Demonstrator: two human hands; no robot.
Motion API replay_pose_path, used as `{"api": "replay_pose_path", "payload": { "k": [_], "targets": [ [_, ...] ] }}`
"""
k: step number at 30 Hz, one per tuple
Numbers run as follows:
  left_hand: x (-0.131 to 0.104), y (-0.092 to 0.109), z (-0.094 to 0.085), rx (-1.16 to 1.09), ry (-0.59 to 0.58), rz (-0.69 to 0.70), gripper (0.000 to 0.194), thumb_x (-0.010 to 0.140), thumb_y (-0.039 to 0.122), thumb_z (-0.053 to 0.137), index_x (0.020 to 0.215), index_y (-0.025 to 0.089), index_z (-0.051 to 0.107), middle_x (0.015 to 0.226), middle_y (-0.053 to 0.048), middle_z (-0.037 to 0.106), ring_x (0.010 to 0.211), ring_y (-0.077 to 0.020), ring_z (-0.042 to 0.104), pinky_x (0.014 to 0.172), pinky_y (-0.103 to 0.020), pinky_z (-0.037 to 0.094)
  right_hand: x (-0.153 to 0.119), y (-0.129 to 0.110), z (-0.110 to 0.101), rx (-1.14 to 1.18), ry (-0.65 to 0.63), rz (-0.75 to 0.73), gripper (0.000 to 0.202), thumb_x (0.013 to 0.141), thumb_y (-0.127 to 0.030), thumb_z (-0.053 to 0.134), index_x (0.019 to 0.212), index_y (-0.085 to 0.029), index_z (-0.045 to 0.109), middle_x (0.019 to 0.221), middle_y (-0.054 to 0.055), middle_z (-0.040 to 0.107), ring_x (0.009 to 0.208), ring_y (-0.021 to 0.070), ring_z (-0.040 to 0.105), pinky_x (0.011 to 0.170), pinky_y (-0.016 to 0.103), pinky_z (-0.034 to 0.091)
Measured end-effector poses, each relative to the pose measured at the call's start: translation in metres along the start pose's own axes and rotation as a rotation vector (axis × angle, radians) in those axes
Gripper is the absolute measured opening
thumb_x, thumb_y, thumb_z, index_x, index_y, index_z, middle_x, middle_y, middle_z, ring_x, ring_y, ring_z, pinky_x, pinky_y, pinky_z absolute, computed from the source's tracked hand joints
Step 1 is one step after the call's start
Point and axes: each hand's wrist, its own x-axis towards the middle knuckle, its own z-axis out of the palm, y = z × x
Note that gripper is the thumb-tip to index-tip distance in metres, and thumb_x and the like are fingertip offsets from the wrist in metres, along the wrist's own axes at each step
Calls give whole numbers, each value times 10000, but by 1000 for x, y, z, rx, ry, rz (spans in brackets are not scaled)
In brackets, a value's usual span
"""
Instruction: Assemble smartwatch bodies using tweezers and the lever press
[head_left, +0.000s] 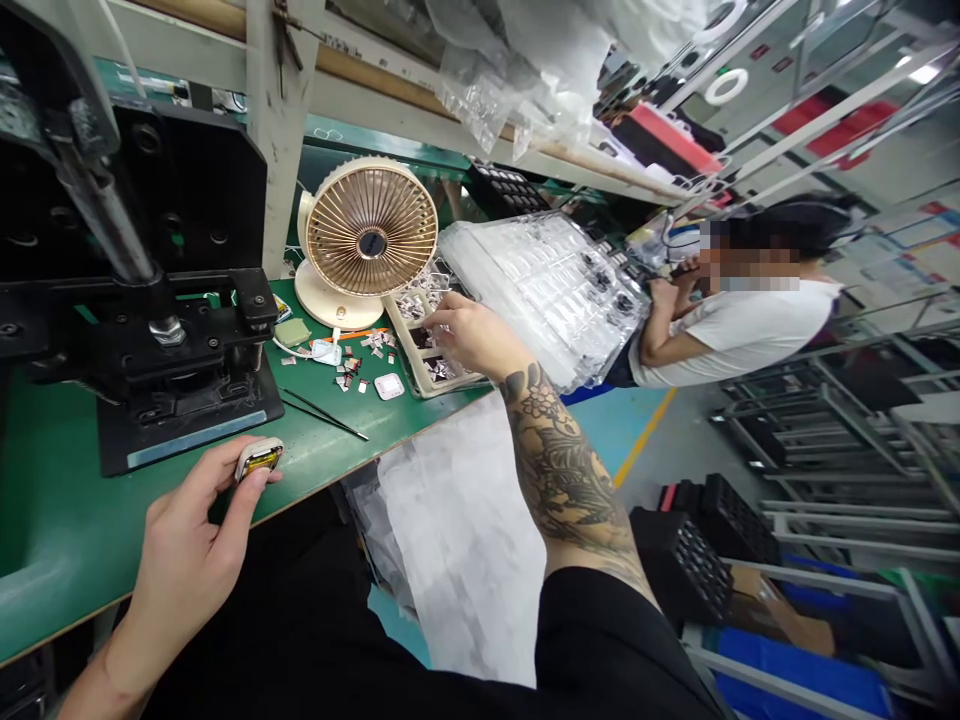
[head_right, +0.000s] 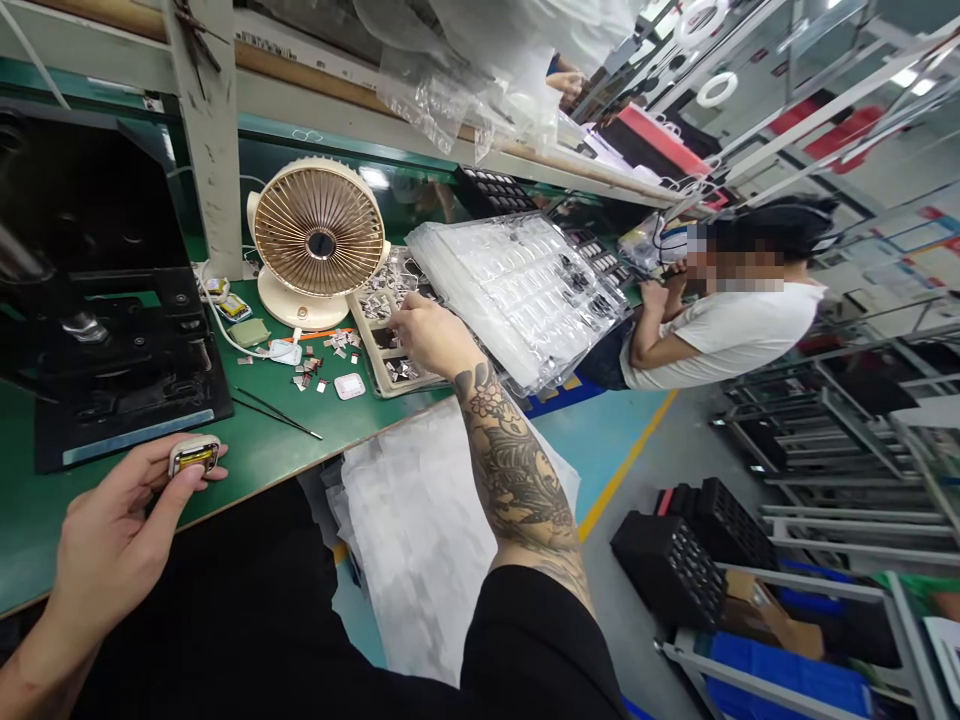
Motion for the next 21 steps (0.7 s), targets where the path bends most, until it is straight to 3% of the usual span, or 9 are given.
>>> {"api": "replay_pose_path", "payload": {
  "k": [9,15,21],
  "targets": [
    [-1,-1,-1,28,-4,34,306,1143,361,732,1444,311,745,1324,16,862,1116,-181,871,1036,-298,656,2,-20,-11,-171,-22,-8,352,1110,-174,523,1201,-183,863,1272,158,753,1163,273,682,917,375,471],
    [0,1,-1,47,-13,44,289,1150,358,720,1435,315,745,1292,31,870,1099,-165,874,1039,-279,640,-9,-14,-22,-118,11,25,386,1092,-138,516,1201,-204,880,1278,133,761,1120,253,717,888,368,490],
    [1,3,0,72,-2,57,284,1145,364,727,1425,323,753,1275,37,871,1093,-164,875,1020,-273,640,7,-5,-22,-67,-159,-24,237,1019,-158,665,1133,-207,867,1238,110,774,1072,236,717,917,337,513]
  ]
}}
